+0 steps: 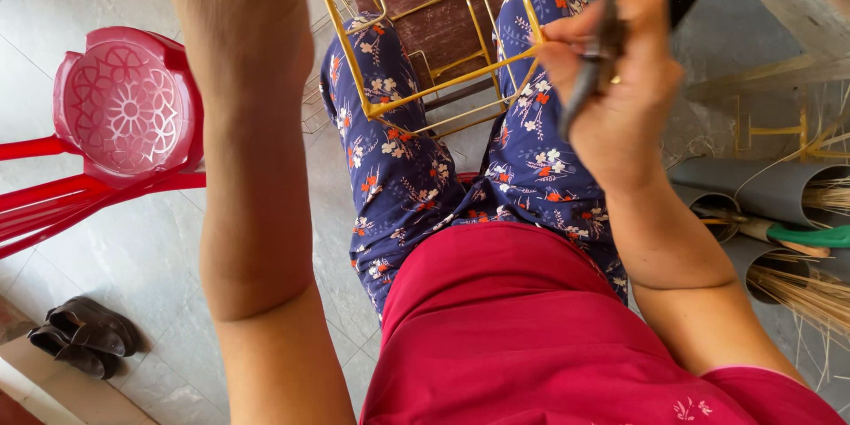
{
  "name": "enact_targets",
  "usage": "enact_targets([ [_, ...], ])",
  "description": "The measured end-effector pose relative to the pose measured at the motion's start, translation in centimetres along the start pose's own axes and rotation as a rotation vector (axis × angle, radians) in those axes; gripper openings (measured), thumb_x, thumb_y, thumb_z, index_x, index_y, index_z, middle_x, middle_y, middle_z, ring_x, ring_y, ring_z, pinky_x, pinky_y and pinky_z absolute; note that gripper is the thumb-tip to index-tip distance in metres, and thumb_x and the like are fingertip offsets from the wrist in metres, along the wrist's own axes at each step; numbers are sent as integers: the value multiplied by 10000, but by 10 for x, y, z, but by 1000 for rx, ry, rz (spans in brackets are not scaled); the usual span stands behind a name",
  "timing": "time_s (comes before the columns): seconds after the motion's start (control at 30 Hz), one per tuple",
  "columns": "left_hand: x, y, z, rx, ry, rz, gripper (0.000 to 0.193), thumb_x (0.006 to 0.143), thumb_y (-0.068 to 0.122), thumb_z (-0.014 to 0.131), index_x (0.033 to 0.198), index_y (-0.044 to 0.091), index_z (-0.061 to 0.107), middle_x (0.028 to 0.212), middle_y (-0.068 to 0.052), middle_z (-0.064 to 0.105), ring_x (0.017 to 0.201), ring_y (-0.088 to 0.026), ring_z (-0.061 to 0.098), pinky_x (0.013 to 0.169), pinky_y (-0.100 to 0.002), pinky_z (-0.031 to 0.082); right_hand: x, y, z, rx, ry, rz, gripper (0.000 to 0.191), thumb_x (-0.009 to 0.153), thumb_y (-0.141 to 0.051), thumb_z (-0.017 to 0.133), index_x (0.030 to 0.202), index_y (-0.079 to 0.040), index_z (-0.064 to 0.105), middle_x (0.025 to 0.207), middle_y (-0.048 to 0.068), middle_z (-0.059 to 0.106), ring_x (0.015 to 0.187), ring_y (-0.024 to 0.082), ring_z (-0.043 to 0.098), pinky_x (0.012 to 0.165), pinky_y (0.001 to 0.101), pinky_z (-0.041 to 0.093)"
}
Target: The person sits on a low stool and wraps clear packing tape around the edges of a gold wire frame. They pull tape from a roll, press it along the frame edges, and use scissors to cut the tape at intervals. A second similar wire frame sits nearby on the floor.
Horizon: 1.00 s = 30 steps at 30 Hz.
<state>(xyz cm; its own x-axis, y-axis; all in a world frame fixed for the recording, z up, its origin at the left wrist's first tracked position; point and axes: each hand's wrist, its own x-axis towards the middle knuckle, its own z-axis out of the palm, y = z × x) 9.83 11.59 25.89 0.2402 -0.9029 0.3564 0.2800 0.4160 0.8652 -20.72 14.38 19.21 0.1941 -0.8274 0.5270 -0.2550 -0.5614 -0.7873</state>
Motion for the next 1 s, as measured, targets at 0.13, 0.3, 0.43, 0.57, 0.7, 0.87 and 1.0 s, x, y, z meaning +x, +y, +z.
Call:
enact_targets([
  [0.13, -31, 13, -19, 3, 45, 47, 298, 1064, 49, 743, 1324, 98, 606, 1071, -75, 712, 957, -159, 694, 853, -302, 597, 10, 6, 32, 302, -48, 48, 198, 1176, -21, 657, 1166, -23, 459, 886, 119, 631, 719, 173, 727, 658, 263, 632],
  [0.3, -66, 1, -53, 111, 235, 7, 388, 1061, 15, 723, 1412, 46, 561, 1122, -87, 716, 1028, -176, 735, 831, -300, 627, 4, 17, 43, 497, 75, 44, 232, 1133, -124, 581, 1272, -38, 416, 951, 118, 717, 818, 187, 738, 794, 329, 654],
  [0.43, -96, -24, -77, 4, 290, -57, 404, 1097, -26, 750, 1418, 8, 508, 1144, -64, 670, 984, -148, 688, 838, -292, 605, -15, 35, 59, 347, 140, -70, 461, 1067, -171, 608, 1402, 17, 353, 1195, 211, 591, 1124, 301, 670, 1078, 427, 580],
  [0.57, -118, -50, -86, -1, 357, -246, 445, 980, 31, 748, 1377, 44, 550, 1124, -53, 735, 975, -130, 689, 803, -257, 567, -40, 54, 61, 318, -46, 314, 385, 1083, -175, 638, 1371, 7, 459, 1025, 141, 736, 862, 186, 639, 872, 286, 530],
  [0.7, -130, -67, -90, 74, 357, -332, 412, 942, 67, 763, 1308, 65, 575, 1061, -29, 755, 945, -103, 693, 737, -231, 531, -31, 66, 63, 527, -40, 357, 311, 1143, -184, 650, 1357, -19, 497, 810, 78, 651, 761, 151, 677, 772, 261, 543],
  [0.87, -135, -78, -95, 43, 343, -358, 367, 955, 59, 770, 1274, 52, 589, 1019, -32, 729, 870, -89, 660, 717, -226, 510, 25, 56, 57, 460, -96, 385, 309, 1147, -181, 627, 1395, -39, 511, 709, 64, 593, 557, 113, 562, 552, 232, 448],
  [1.0, -131, -81, -92, 15, 313, -364, 323, 958, 56, 776, 1235, 40, 610, 944, -23, 699, 747, -79, 594, 650, -226, 468, 83, 57, 53, 541, -162, 447, 281, 1142, -122, 635, 1393, -40, 537, 694, 42, 583, 513, 89, 514, 486, 222, 419],
])
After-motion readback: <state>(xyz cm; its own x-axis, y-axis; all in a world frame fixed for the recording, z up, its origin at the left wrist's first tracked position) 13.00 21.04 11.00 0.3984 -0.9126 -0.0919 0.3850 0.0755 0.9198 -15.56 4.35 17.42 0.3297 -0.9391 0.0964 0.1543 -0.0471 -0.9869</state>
